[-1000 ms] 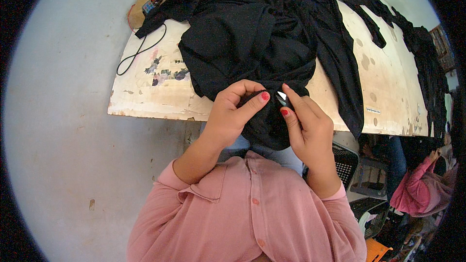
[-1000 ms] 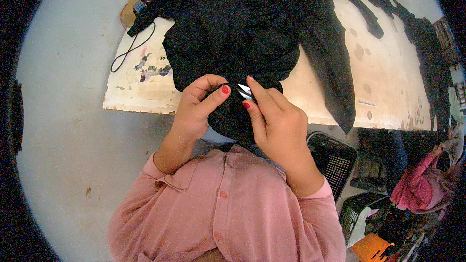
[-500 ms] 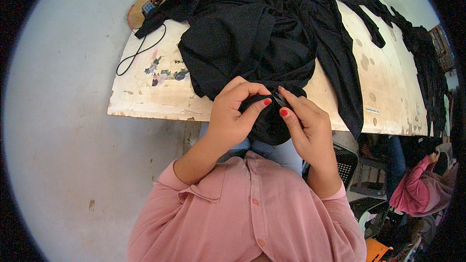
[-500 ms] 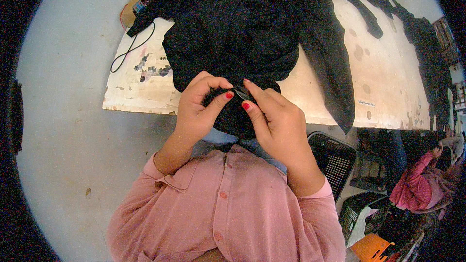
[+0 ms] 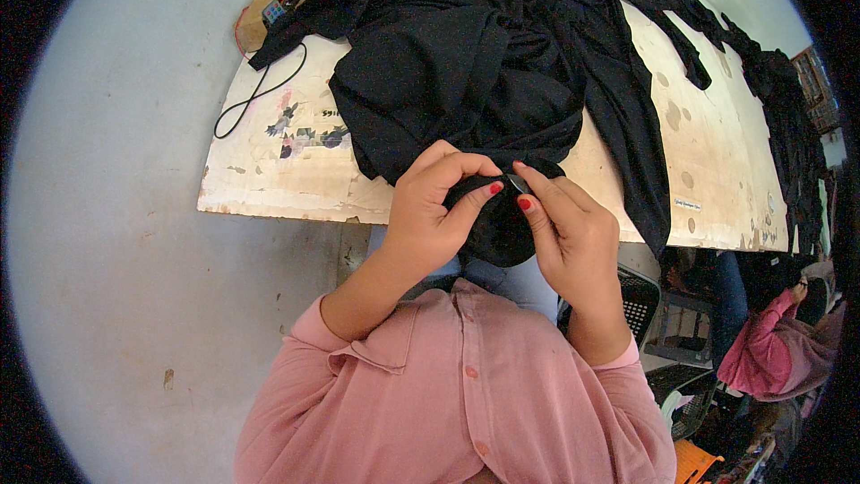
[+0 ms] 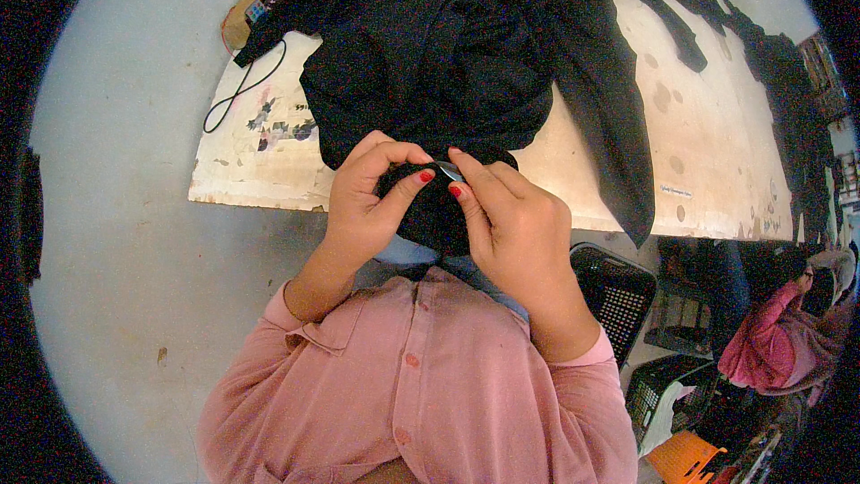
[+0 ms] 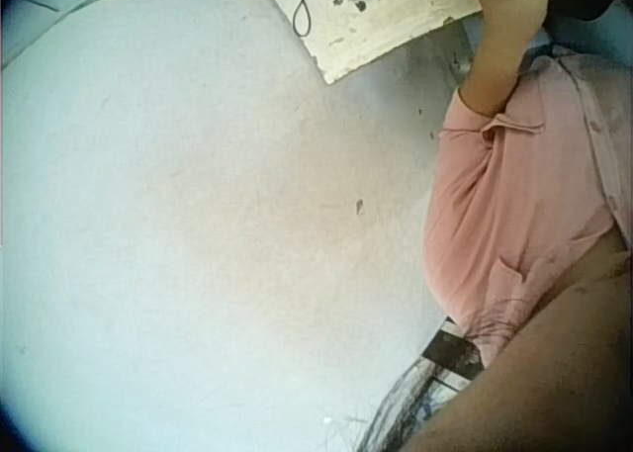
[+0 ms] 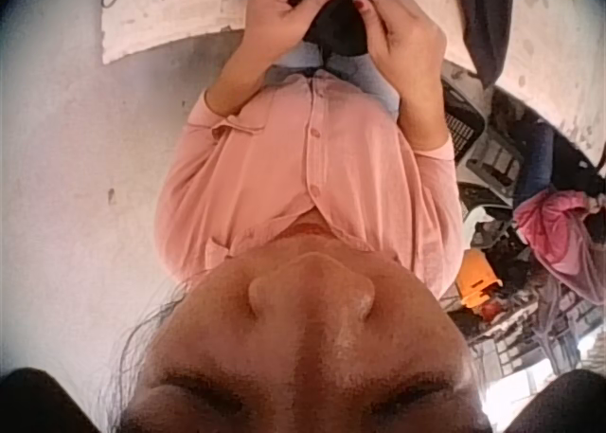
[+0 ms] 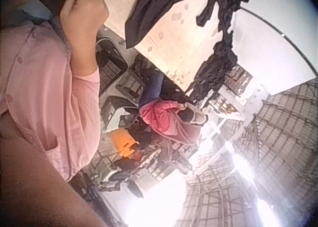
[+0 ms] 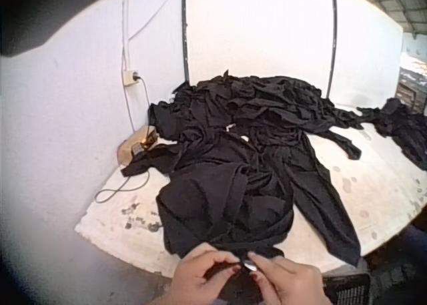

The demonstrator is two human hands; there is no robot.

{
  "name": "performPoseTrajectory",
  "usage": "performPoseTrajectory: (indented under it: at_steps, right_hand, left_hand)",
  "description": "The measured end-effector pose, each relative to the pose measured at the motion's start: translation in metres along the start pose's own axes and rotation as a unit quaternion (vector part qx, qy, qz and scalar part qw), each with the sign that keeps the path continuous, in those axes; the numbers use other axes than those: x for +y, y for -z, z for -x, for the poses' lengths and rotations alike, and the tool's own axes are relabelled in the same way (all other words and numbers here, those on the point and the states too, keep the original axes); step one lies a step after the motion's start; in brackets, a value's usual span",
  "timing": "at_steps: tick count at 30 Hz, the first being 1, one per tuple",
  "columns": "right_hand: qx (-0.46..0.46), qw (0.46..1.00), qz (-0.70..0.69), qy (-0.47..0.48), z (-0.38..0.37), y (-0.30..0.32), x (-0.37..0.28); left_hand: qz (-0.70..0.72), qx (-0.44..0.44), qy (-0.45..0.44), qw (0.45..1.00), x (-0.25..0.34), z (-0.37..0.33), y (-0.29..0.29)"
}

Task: The person uses small scissors to trim loose threads and small fabric pieces from a black garment laid on a table. They repeatedly pick up sections, snip threads, and place the garment back down, continuing this process across multiple areas of the item.

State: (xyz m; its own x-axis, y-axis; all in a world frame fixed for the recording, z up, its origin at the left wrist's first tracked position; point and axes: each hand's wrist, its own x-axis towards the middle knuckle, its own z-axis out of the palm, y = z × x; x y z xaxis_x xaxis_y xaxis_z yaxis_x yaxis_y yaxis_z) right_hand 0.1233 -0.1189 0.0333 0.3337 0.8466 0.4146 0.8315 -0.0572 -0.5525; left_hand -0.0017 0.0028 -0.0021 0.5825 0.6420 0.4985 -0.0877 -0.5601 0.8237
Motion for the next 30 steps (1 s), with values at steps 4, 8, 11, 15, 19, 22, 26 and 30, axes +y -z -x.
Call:
performPoseTrajectory:
  at_steps: [4,8,11,15,19,22,26,30]
  right_hand:
    - [-0.002,1.000,-0.010,-0.008,0.000,0.003,0.006]
    - [0.022,0.999,-0.034,-0.017,-0.002,0.007,0.004]
    - [0.049,0.995,-0.078,0.028,-0.008,0.008,0.021]
    - [0.006,0.974,-0.225,-0.034,-0.012,0.000,0.038]
    - [-0.048,0.934,-0.318,-0.155,-0.008,0.001,0.037]
    - [-0.018,0.932,-0.330,-0.149,-0.008,0.000,0.037]
    - [0.001,0.941,-0.313,-0.131,-0.009,0.001,0.030]
    - [0.019,0.946,-0.303,-0.114,-0.009,0.003,0.023]
  left_hand:
    - [0.015,-0.006,0.009,1.000,0.001,-0.001,0.000]
    - [0.164,0.036,0.090,0.982,0.002,0.003,-0.008]
    - [0.154,-0.012,0.076,0.985,-0.002,0.003,-0.003]
    - [0.155,-0.074,0.075,0.982,-0.003,0.003,0.002]
    - [0.253,-0.069,0.103,0.959,-0.007,0.001,0.004]
    - [0.271,-0.075,0.123,0.952,-0.006,0.000,0.005]
    - [0.324,-0.077,0.148,0.931,-0.008,-0.001,0.006]
    - [0.257,-0.090,0.125,0.954,0.000,-0.002,0.009]
